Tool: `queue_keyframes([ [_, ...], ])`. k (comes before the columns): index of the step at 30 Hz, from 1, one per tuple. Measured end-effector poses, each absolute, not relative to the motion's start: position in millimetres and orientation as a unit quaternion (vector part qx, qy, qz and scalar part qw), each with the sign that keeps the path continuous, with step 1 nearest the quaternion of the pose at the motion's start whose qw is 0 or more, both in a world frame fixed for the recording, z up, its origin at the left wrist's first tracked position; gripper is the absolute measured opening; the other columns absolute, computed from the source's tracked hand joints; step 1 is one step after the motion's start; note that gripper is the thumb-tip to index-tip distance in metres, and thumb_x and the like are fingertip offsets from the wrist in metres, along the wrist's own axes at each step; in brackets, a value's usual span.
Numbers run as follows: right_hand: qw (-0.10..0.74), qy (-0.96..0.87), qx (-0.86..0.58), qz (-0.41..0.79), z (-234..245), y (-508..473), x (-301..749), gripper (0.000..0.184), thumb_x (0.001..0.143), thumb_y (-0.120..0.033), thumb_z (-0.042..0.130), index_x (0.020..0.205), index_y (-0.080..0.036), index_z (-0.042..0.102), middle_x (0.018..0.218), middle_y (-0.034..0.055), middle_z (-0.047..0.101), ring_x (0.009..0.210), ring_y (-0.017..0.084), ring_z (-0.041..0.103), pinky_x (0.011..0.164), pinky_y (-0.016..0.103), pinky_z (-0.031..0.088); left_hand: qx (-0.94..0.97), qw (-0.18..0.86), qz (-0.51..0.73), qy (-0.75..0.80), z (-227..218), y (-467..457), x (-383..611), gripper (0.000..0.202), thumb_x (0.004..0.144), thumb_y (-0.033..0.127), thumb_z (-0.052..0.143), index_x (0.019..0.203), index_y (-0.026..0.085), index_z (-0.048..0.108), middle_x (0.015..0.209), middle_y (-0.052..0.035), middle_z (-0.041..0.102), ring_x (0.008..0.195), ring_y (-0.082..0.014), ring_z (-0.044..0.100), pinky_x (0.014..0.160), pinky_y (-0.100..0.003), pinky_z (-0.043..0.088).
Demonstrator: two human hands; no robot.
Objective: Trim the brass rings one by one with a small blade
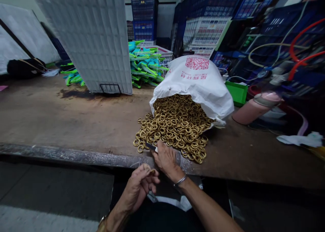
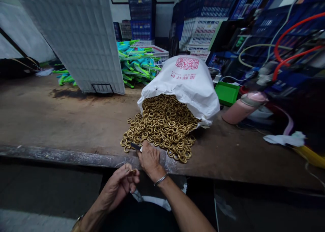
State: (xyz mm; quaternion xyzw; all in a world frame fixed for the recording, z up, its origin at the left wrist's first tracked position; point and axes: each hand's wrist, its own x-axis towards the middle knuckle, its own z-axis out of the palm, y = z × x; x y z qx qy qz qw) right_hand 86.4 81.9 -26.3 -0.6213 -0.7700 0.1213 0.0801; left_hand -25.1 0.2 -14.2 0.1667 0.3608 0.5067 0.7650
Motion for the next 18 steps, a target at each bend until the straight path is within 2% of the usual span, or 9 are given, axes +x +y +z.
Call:
queue_keyframes([
  [4,0.067,-0.762,-0.631,0.131,-25.3,87.2,82.7,0.02,0.083,-0.031,0.045,0.099,-0.018,0.046,0.088,0.0071,0.064,0.078,0.019,0.06,0.06,0.026,0.032,0.115,0.798,0.498,0.319,-18.3,5.7,-34.1,0.016,0.074,0.028,0.058,0.082,0.014,0.056,0.071,-0.0032,0.058,0.059,-0.0114,0.054,0.045,-0.02,0.041],
  [9,0.089,-0.751,-0.632,0.169,-27.7,94.7,94.8,0.016,0.08,-0.028,0.046,0.093,-0.019,0.049,0.08,0.0049,0.063,0.071,0.017,0.058,0.058,0.025,0.031,0.074,0.779,0.513,0.352,-16.9,17.2,-32.2,0.025,0.069,0.03,0.064,0.058,0.012,0.049,0.068,-0.0013,0.053,0.058,-0.0092,0.051,0.045,-0.019,0.039],
  [12,0.179,-0.726,-0.618,0.242,-30.4,93.3,104.7,0.006,0.078,-0.025,0.045,0.08,-0.02,0.049,0.069,0.0006,0.058,0.063,0.014,0.052,0.057,0.023,0.031,0.128,0.733,0.524,0.415,-17.8,23.3,-23.4,0.026,0.066,0.034,0.067,0.067,0.014,0.051,0.066,0.0007,0.053,0.054,-0.0084,0.049,0.04,-0.017,0.036],
  [14,0.26,-0.679,-0.603,0.326,-31.9,87.8,109.9,0.008,0.076,-0.026,0.044,0.07,-0.02,0.046,0.062,-0.0023,0.053,0.058,0.012,0.048,0.055,0.022,0.033,0.178,0.694,0.527,0.458,-21.1,25.8,-16.4,0.032,0.064,0.039,0.068,0.08,0.016,0.052,0.064,0.0027,0.053,0.049,-0.0074,0.047,0.037,-0.015,0.032],
  [16,0.319,-0.61,-0.588,0.425,-32.5,79.2,113.4,0.011,0.075,-0.029,0.044,0.068,-0.021,0.043,0.056,-0.0046,0.05,0.051,0.01,0.044,0.052,0.021,0.034,0.225,0.66,0.524,0.49,-24.9,27.0,-9.9,0.04,0.064,0.043,0.067,0.091,0.018,0.05,0.059,0.0054,0.052,0.042,-0.0055,0.042,0.035,-0.015,0.028],
  [18,0.343,-0.547,-0.572,0.506,-31.9,69.4,115.7,0.012,0.073,-0.032,0.046,0.071,-0.021,0.044,0.053,-0.0059,0.049,0.047,0.009,0.042,0.048,0.021,0.033,0.265,0.641,0.507,0.511,-27.1,27.6,-4.9,0.04,0.066,0.045,0.065,0.092,0.018,0.051,0.055,0.0068,0.051,0.036,-0.0036,0.035,0.034,-0.015,0.024],
])
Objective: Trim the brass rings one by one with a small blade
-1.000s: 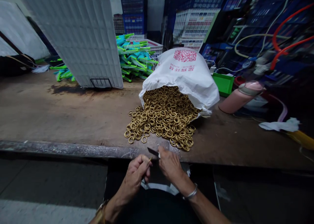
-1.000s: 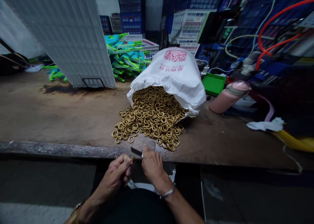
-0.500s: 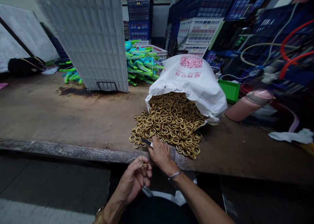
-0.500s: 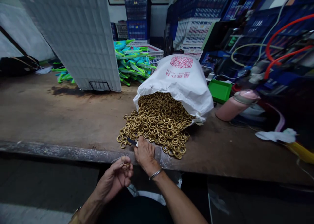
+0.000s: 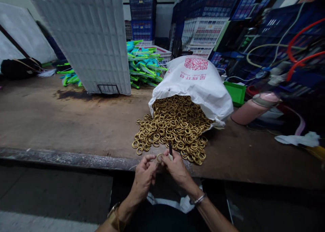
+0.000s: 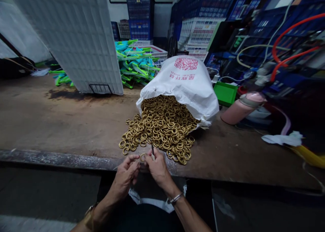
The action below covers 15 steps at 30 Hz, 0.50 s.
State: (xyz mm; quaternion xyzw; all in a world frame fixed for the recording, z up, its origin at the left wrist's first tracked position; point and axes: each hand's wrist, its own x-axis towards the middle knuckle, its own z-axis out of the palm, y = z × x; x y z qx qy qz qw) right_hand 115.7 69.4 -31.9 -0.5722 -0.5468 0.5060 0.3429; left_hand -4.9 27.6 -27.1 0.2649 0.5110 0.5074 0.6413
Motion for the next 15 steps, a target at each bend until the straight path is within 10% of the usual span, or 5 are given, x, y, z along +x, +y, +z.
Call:
queue_keyframes([
  [5,0.329,-0.513,-0.557,0.564,-24.9,53.9,122.4,0.019,0.074,-0.037,0.049,0.072,-0.019,0.045,0.052,-0.0061,0.049,0.046,0.009,0.041,0.048,0.021,0.033,0.377,0.588,0.492,0.519,-23.5,28.1,-0.2,0.026,0.073,0.037,0.059,0.064,0.014,0.056,0.062,-0.0012,0.06,0.053,-0.0094,0.049,0.051,-0.019,0.038],
  [15,0.309,-0.598,-0.555,0.489,-25.1,53.4,131.5,0.023,0.076,-0.038,0.046,0.064,-0.018,0.048,0.057,-0.0049,0.046,0.057,0.01,0.043,0.056,0.022,0.035,0.485,0.508,0.477,0.529,-24.9,23.7,1.7,0.019,0.072,0.034,0.06,0.063,0.017,0.059,0.058,0.0011,0.052,0.055,-0.0111,0.044,0.055,-0.021,0.035],
])
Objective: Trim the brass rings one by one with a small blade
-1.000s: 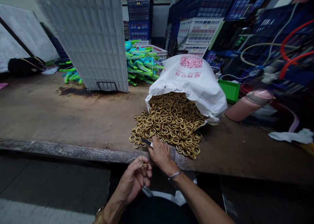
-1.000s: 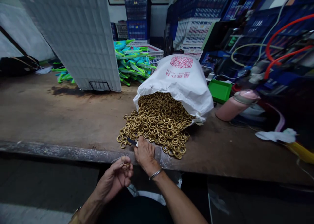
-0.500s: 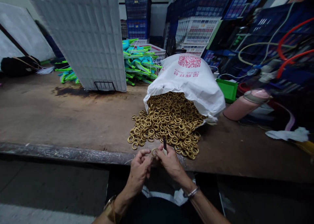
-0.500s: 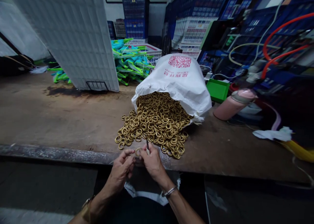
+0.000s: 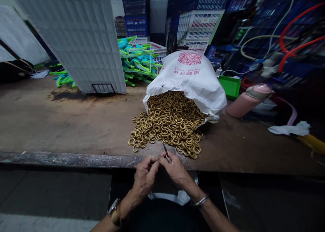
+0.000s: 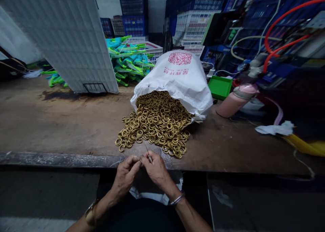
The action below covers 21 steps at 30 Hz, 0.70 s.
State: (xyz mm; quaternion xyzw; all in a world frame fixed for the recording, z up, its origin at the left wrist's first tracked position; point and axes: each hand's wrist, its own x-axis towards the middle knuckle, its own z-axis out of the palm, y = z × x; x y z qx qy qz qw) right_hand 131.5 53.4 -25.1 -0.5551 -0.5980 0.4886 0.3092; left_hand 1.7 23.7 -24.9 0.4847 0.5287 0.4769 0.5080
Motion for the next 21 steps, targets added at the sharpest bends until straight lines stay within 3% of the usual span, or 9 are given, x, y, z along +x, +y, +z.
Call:
queue_keyframes([
  [4,0.319,-0.579,-0.544,0.517,-25.5,52.8,131.7,0.023,0.077,-0.038,0.044,0.068,-0.018,0.05,0.057,-0.004,0.05,0.056,0.01,0.045,0.056,0.022,0.036,0.378,0.674,0.412,0.481,-23.4,23.0,3.6,0.032,0.077,0.047,0.051,0.063,0.017,0.047,0.047,0.0076,0.036,0.036,-0.0042,0.025,0.038,-0.017,0.02],
  [6,0.318,-0.569,-0.528,0.544,-25.7,53.2,133.1,0.025,0.079,-0.038,0.04,0.069,-0.018,0.05,0.057,-0.003,0.051,0.055,0.011,0.047,0.055,0.022,0.036,0.34,0.713,0.41,0.456,-23.9,22.3,4.2,0.032,0.077,0.048,0.051,0.067,0.018,0.046,0.049,0.0083,0.036,0.035,-0.0026,0.021,0.036,-0.017,0.015],
  [10,0.295,-0.635,-0.562,0.441,-26.4,53.5,137.6,0.025,0.082,-0.031,0.034,0.065,-0.019,0.048,0.056,-0.0013,0.051,0.055,0.012,0.047,0.056,0.023,0.034,0.329,0.697,0.438,0.463,-24.0,22.8,4.9,0.031,0.075,0.046,0.054,0.07,0.017,0.045,0.054,0.0068,0.043,0.036,-0.0017,0.025,0.036,-0.016,0.017],
  [13,0.22,-0.718,-0.57,0.334,-25.4,50.5,139.3,0.016,0.077,-0.019,0.037,0.073,-0.021,0.052,0.06,-0.0008,0.054,0.057,0.013,0.047,0.056,0.024,0.031,0.336,0.674,0.444,0.485,-22.7,25.4,5.0,0.03,0.073,0.046,0.055,0.07,0.018,0.044,0.053,0.0073,0.045,0.035,-0.002,0.026,0.035,-0.016,0.018],
  [18,0.097,-0.781,-0.558,0.261,-21.3,45.9,137.7,0.03,0.065,-0.006,0.038,0.087,-0.019,0.054,0.07,0.0016,0.061,0.066,0.015,0.053,0.058,0.023,0.029,0.367,0.64,0.458,0.495,-23.0,26.6,2.5,0.031,0.072,0.046,0.057,0.069,0.018,0.043,0.054,0.0062,0.048,0.038,-0.0027,0.031,0.037,-0.016,0.021],
  [21,0.04,-0.788,-0.58,0.204,-21.3,49.8,138.0,0.03,0.068,-0.007,0.039,0.092,-0.017,0.053,0.071,0.0042,0.063,0.064,0.016,0.055,0.055,0.025,0.026,0.384,0.632,0.455,0.495,-20.9,20.8,-0.8,0.032,0.073,0.046,0.056,0.067,0.018,0.043,0.052,0.007,0.045,0.038,-0.0025,0.029,0.037,-0.016,0.02],
])
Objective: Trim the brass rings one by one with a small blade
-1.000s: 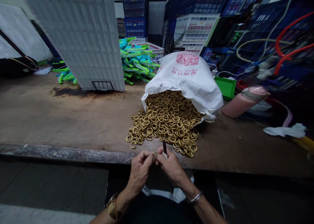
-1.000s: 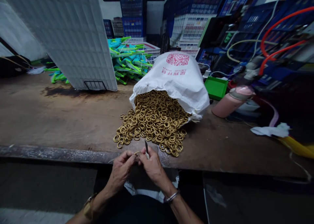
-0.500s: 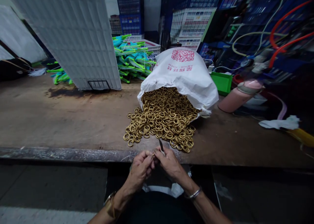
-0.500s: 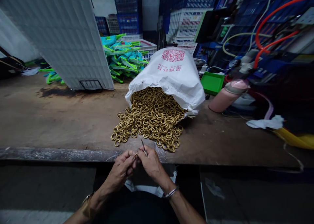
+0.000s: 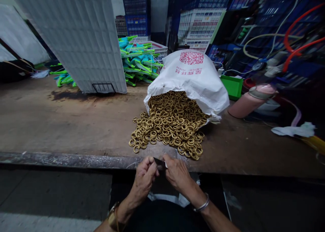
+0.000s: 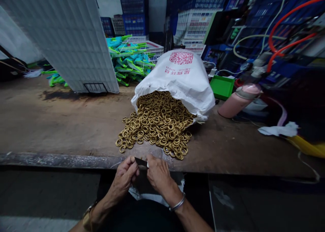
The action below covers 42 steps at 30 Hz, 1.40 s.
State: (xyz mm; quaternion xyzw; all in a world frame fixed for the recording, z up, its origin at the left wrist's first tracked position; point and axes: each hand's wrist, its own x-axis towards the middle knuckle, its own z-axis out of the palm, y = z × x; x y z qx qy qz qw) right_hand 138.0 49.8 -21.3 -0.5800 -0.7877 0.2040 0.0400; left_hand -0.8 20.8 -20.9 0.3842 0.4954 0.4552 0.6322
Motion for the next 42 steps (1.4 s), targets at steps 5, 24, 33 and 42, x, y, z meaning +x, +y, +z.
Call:
queue_keyframes([
  [5,0.037,-0.783,-0.607,0.133,-25.4,69.8,132.8,0.024,0.073,-0.008,0.037,0.09,-0.016,0.053,0.071,0.0056,0.064,0.061,0.016,0.056,0.053,0.026,0.024,0.324,0.713,0.428,0.451,-13.5,9.5,-5.8,0.027,0.077,0.042,0.055,0.072,0.017,0.045,0.053,0.0061,0.047,0.036,-0.0023,0.03,0.035,-0.014,0.019],
  [24,0.115,-0.768,-0.616,0.13,-31.7,103.4,101.2,0.02,0.077,-0.012,0.04,0.093,-0.02,0.05,0.085,0.0038,0.063,0.073,0.015,0.057,0.06,0.024,0.028,0.088,0.788,0.491,0.361,-23.7,28.2,-27.3,0.025,0.069,0.033,0.065,0.063,0.013,0.052,0.07,-0.0031,0.057,0.058,-0.0097,0.053,0.039,-0.015,0.035],
  [33,0.301,-0.598,-0.552,0.497,-24.2,77.8,126.0,0.011,0.07,-0.023,0.047,0.06,-0.018,0.045,0.053,-0.0059,0.041,0.051,0.008,0.037,0.049,0.019,0.029,0.368,0.607,0.501,0.495,-27.2,38.8,-15.0,0.028,0.072,0.033,0.061,0.095,0.017,0.055,0.057,0.0048,0.051,0.044,-0.0073,0.046,0.037,-0.016,0.036],
  [42,0.248,-0.402,-0.487,0.735,-13.6,52.4,129.2,0.012,0.067,-0.03,0.049,0.071,-0.02,0.044,0.053,-0.0094,0.044,0.03,0.001,0.019,0.031,0.016,0.012,0.582,0.478,0.462,0.469,-27.9,30.8,-8.9,0.018,0.08,0.024,0.049,0.086,0.016,0.064,0.077,-0.0037,0.066,0.075,-0.0156,0.059,0.071,-0.025,0.044],
])
